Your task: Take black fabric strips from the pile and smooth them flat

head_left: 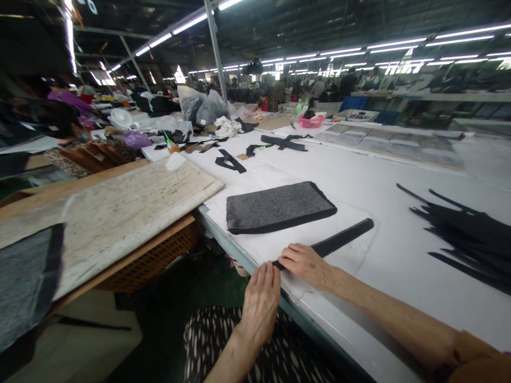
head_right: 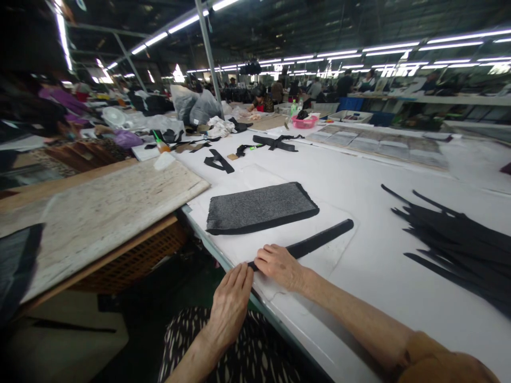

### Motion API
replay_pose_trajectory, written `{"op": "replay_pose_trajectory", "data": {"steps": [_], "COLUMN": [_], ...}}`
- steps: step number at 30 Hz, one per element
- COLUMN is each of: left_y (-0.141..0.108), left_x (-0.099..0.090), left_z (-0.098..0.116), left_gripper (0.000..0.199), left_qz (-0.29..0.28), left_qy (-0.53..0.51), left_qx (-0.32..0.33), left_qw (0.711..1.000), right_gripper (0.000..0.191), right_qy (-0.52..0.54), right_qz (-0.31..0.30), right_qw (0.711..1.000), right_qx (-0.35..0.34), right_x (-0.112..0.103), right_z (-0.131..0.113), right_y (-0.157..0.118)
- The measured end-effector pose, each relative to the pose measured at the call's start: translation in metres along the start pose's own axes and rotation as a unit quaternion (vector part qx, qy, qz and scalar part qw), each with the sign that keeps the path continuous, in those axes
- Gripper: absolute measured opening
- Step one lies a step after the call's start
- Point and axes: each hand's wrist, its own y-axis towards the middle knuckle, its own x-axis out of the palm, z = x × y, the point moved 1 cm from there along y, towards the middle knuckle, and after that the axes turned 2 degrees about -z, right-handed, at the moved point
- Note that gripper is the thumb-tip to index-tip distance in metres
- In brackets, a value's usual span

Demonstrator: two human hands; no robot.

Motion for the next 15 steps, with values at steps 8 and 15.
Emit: {"op": "replay_pose_trajectory", "data": {"steps": [8, 15], "left_y": [0.0008, 0.0003], "left_x": [-0.0024, -0.0016], "left_z": [-0.0004, 0.0003], "left_gripper": [0.042, 0.042], "left_qz": [0.007, 0.015], "left_qy": [0.007, 0.01], "left_qx": [0.001, -0.002], "left_qw": [1.0, 1.0], "right_gripper": [0.023, 0.02], "right_qy": [-0.053, -0.053], "right_qz": [-0.003, -0.003], "right_qw": [0.998, 0.997], "right_qx": [-0.046, -0.048], "right_x": [-0.0011, -0.0019], "right_z": [0.0036, 0.0034], "right_y": [-0.0051, -0.0055]}}
